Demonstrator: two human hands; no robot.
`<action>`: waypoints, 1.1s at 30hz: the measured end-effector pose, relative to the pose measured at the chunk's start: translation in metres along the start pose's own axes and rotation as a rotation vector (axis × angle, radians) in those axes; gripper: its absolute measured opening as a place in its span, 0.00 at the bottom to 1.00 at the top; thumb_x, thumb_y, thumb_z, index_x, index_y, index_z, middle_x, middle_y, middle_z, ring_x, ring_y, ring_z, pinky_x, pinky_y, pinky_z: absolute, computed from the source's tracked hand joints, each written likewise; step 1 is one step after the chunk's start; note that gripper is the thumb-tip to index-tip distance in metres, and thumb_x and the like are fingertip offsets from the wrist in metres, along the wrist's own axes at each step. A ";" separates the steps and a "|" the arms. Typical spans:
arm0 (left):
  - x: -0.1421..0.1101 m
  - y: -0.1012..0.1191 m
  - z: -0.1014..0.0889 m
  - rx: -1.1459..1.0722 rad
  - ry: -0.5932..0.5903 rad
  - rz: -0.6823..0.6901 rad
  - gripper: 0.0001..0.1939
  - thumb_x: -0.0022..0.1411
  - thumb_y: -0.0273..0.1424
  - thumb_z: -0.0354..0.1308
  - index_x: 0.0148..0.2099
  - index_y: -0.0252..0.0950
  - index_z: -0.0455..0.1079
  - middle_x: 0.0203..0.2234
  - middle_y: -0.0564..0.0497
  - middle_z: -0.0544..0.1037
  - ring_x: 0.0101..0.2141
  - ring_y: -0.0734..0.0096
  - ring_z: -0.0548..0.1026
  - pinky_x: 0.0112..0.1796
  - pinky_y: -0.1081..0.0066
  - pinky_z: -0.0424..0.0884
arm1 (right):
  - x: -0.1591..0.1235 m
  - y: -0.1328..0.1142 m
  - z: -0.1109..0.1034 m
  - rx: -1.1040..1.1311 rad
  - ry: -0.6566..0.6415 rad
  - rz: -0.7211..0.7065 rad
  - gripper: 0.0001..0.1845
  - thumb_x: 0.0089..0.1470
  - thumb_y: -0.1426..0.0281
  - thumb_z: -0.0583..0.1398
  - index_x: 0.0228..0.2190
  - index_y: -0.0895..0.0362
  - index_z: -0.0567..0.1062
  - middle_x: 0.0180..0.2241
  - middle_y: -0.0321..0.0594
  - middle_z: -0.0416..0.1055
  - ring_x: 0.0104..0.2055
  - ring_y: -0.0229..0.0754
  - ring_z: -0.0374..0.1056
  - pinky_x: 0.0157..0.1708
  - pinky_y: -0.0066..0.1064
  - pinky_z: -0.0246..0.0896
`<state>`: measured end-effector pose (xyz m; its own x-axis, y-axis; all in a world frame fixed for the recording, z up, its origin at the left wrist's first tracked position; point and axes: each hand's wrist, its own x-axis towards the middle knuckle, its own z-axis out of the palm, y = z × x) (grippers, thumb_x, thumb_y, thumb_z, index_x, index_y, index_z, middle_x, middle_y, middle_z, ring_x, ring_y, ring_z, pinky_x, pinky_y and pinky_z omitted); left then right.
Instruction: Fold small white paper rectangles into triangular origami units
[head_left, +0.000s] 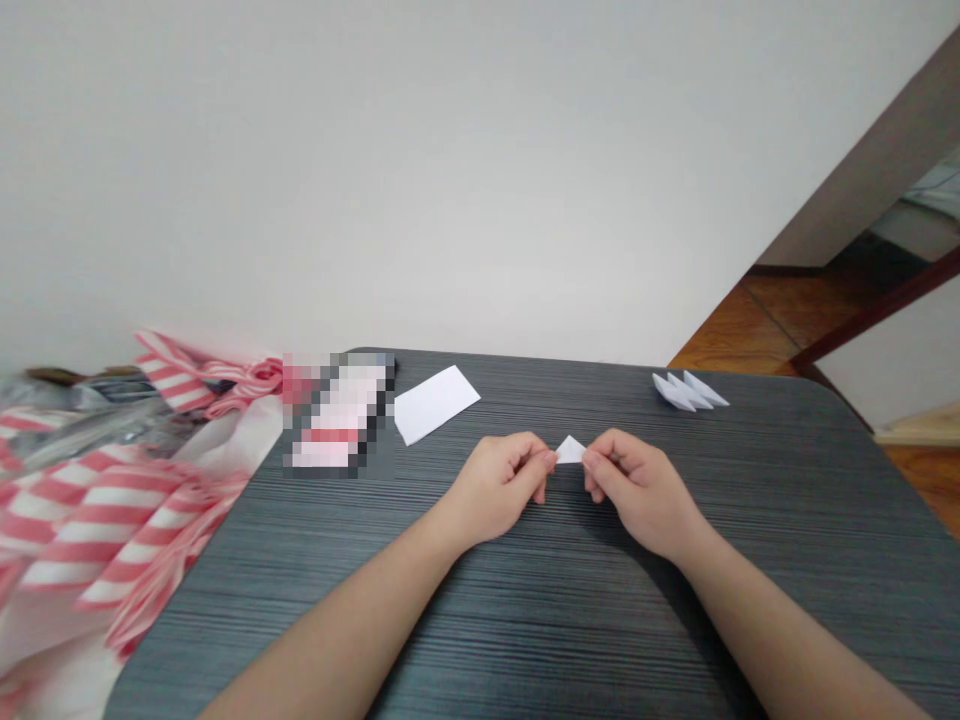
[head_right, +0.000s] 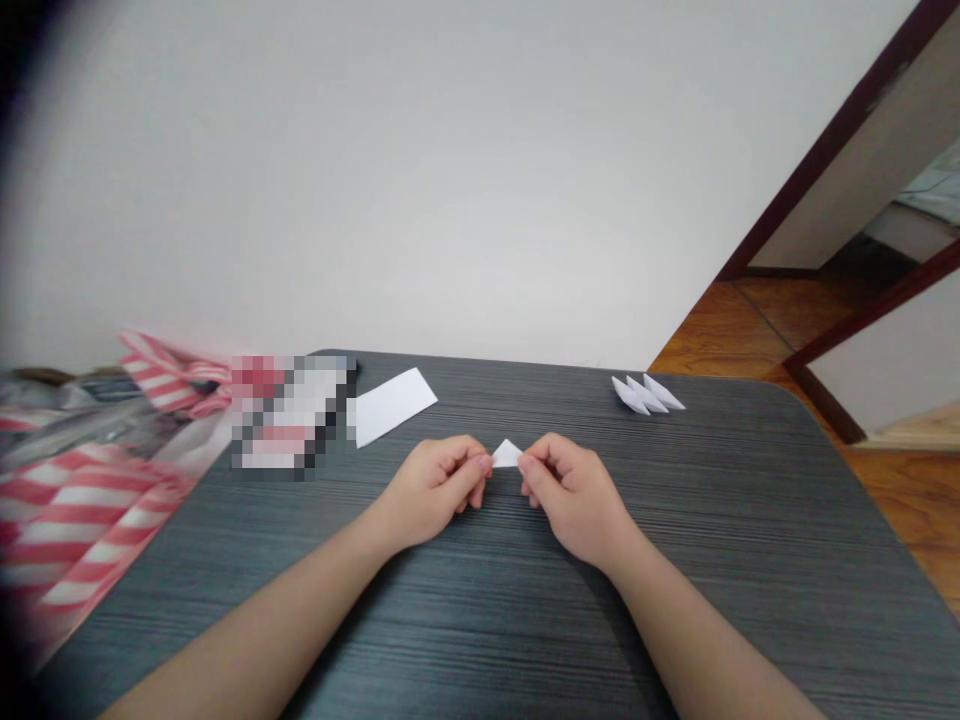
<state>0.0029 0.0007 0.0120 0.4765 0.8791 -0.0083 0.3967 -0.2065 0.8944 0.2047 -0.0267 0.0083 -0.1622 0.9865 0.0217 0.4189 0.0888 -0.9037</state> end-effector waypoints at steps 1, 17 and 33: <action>0.000 0.001 0.000 0.000 0.001 0.000 0.16 0.68 0.34 0.50 0.27 0.35 0.67 0.17 0.56 0.73 0.19 0.77 0.67 0.26 0.77 0.62 | 0.000 0.000 0.000 0.005 -0.002 0.002 0.13 0.62 0.68 0.56 0.26 0.55 0.70 0.21 0.33 0.69 0.25 0.37 0.66 0.30 0.29 0.61; -0.001 0.001 -0.001 -0.013 0.018 0.028 0.17 0.68 0.33 0.50 0.26 0.35 0.66 0.17 0.56 0.71 0.20 0.78 0.67 0.25 0.77 0.62 | 0.002 0.002 -0.002 0.087 0.025 0.020 0.14 0.62 0.66 0.56 0.25 0.55 0.69 0.20 0.33 0.69 0.23 0.36 0.65 0.28 0.28 0.61; -0.002 -0.005 0.002 -0.132 -0.051 0.018 0.16 0.69 0.36 0.50 0.29 0.35 0.65 0.19 0.55 0.72 0.19 0.78 0.67 0.23 0.77 0.61 | 0.002 0.000 -0.001 0.104 -0.012 0.017 0.14 0.62 0.66 0.56 0.25 0.55 0.69 0.19 0.32 0.69 0.23 0.36 0.65 0.28 0.29 0.61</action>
<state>0.0019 -0.0009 0.0066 0.5231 0.8522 -0.0115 0.2823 -0.1606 0.9458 0.2053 -0.0250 0.0084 -0.1663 0.9861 0.0013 0.3265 0.0563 -0.9435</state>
